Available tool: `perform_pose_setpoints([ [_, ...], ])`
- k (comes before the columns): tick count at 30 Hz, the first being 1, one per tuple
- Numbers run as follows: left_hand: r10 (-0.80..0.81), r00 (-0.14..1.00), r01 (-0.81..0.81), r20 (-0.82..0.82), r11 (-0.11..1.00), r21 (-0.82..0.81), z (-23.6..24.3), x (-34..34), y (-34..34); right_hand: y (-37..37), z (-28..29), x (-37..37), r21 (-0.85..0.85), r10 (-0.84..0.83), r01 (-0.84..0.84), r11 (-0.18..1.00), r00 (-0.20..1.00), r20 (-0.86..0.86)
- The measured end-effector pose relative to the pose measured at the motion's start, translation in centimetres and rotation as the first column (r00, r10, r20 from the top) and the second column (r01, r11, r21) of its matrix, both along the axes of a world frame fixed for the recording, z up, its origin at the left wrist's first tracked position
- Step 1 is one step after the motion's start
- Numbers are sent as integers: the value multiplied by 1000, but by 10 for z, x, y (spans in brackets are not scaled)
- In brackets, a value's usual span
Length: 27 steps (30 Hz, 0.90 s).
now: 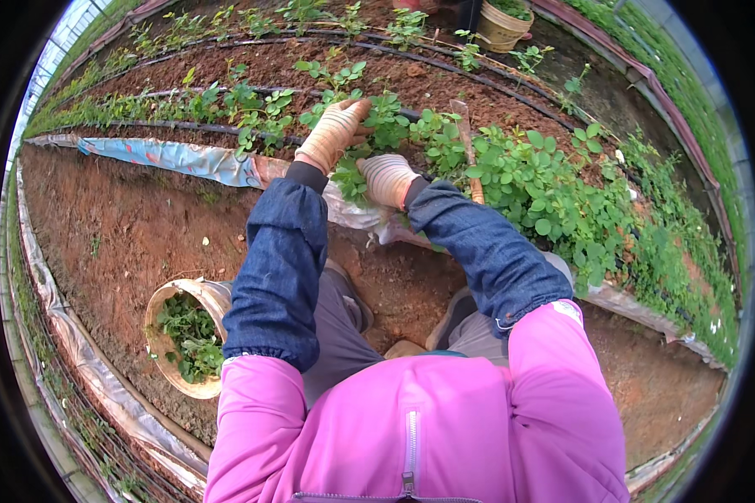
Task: The person kneels in a greenhouse and harvests leafy green plants by hand. They pull the plants from the soil, gather them into a bunch, and place them into a bucket positioned beside them.
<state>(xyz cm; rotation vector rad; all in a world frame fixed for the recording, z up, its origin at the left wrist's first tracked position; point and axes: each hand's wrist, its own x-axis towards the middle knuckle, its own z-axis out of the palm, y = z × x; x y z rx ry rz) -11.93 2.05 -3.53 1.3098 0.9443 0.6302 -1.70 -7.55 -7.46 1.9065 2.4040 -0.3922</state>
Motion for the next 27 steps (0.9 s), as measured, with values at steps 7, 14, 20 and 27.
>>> perform_pose_setpoints([
  [7,-31,999,31,-29,999,-7,-3,-10,10,14,-29,1,98,-13,16,995,999,-32],
  [14,-6,999,9,-48,998,56,-4,-11,14,11,-50,38,469,180,-116,876,979,-94],
  [20,15,999,-9,-47,994,110,-8,-15,21,-5,-50,50,262,-66,-23,965,943,325],
  [27,-63,998,62,-15,997,-44,8,-19,14,-7,-56,57,127,-427,412,902,896,125],
])
